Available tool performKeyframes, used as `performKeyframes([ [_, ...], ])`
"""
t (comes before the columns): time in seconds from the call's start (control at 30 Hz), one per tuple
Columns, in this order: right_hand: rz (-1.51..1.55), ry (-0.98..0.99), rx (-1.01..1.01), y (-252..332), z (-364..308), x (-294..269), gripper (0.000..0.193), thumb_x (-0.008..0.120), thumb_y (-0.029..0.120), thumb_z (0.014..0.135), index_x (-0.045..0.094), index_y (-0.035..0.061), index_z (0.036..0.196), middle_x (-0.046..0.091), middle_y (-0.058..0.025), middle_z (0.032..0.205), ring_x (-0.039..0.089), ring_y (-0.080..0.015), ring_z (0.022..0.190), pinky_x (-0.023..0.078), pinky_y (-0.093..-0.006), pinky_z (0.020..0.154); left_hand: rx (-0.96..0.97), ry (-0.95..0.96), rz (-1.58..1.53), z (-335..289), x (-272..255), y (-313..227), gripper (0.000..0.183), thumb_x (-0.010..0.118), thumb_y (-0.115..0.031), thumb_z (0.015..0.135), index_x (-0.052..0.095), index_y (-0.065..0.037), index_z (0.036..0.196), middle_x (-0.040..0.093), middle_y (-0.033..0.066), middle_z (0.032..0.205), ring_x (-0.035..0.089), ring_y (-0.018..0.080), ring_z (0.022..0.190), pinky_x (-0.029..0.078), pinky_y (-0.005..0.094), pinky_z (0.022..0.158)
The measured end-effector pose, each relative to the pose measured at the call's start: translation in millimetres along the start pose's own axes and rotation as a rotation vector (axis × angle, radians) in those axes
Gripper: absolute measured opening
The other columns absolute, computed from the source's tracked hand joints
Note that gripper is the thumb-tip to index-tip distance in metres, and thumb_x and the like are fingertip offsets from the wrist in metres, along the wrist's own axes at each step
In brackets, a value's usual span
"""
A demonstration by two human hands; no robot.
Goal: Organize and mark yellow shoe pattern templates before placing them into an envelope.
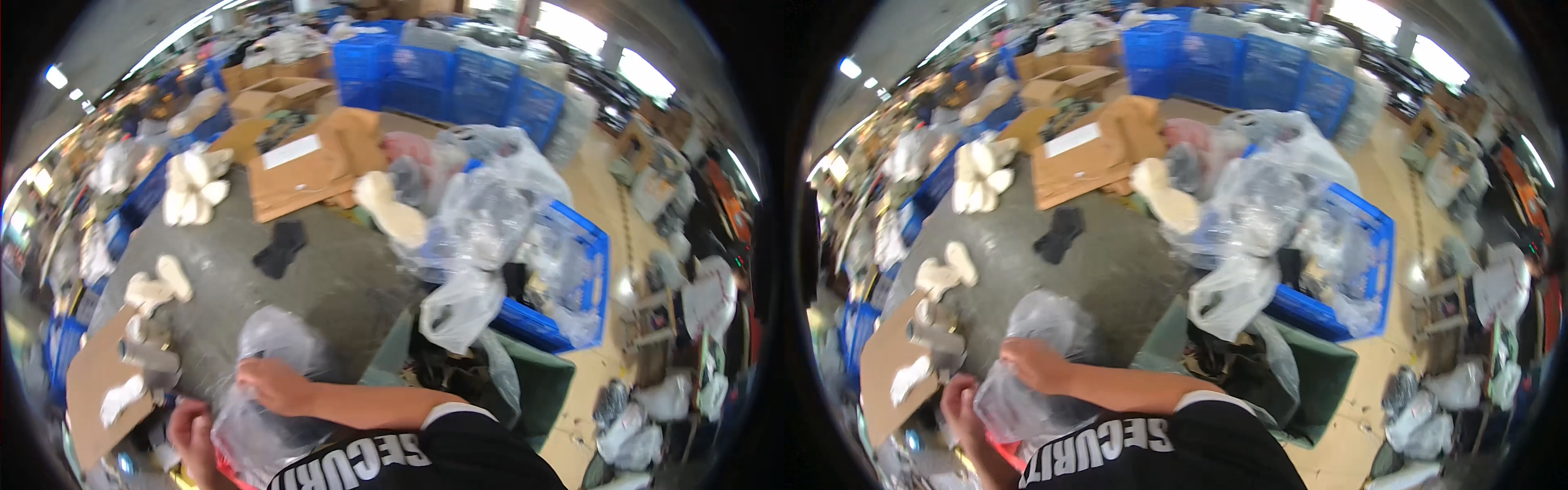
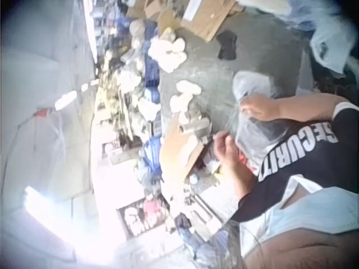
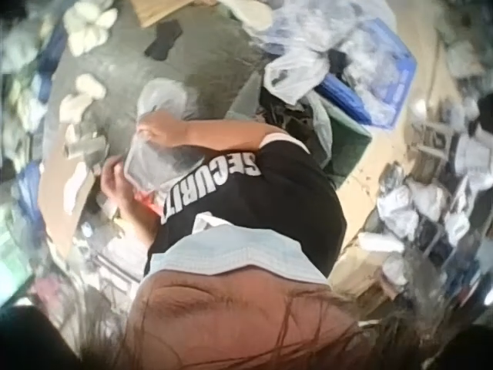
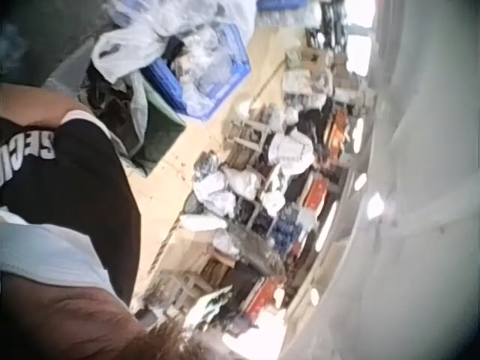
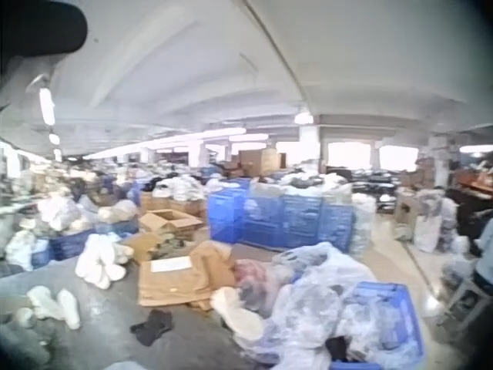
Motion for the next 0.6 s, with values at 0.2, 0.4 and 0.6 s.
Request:
performKeyframes([
  [0.2, -0.223, -0.236, -0.011, 0.9, -40.8, -46.2, 0.021, 0.051, 0.004, 0.074, 0.056, 0.0004, 0.093, 0.06, -0.0196, 0.088, 0.059, -0.0407, 0.084, 0.047, -0.0427, 0.073, 0.107, 0.633, -0.005, -27.5, 88.9, -32.4, 0.077, 0.072, -0.05, 0.071, 0.047, 0.001, 0.122, 0.049, 0.0181, 0.118, 0.05, 0.0302, 0.109, 0.042, 0.0375, 0.091],
  [0.4, -0.168, -0.018, 0.143, 19.1, -63.9, -82.4, 0.017, 0.051, 0.002, 0.076, 0.056, 0.0, 0.092, 0.06, -0.02, 0.088, 0.059, -0.0385, 0.078, 0.048, -0.0403, 0.07, 0.083, 0.833, -0.093, -48.6, 116.1, -30.3, 0.047, 0.068, -0.023, 0.081, 0.05, 0.001, 0.118, 0.051, 0.0178, 0.117, 0.051, 0.035, 0.109, 0.043, 0.0383, 0.091],
  [0.6, -0.047, -0.284, 0.118, 31.7, -53.5, -98.2, 0.023, 0.049, 0.013, 0.075, 0.057, -0.0007, 0.091, 0.06, -0.0119, 0.087, 0.057, -0.0202, 0.081, 0.045, -0.0319, 0.073, 0.072, 0.529, -0.099, -52.2, 97.9, -27.2, 0.033, 0.068, -0.021, 0.079, 0.06, 0.002, 0.103, 0.061, 0.0171, 0.103, 0.058, 0.0332, 0.1, 0.044, 0.0395, 0.089],
])
Point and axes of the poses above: each hand's wrist, its own z-axis towards the middle knuckle, its own x-axis out of the palm, y = z × x, the point moved 5 cm from there along z, towards the middle knuckle
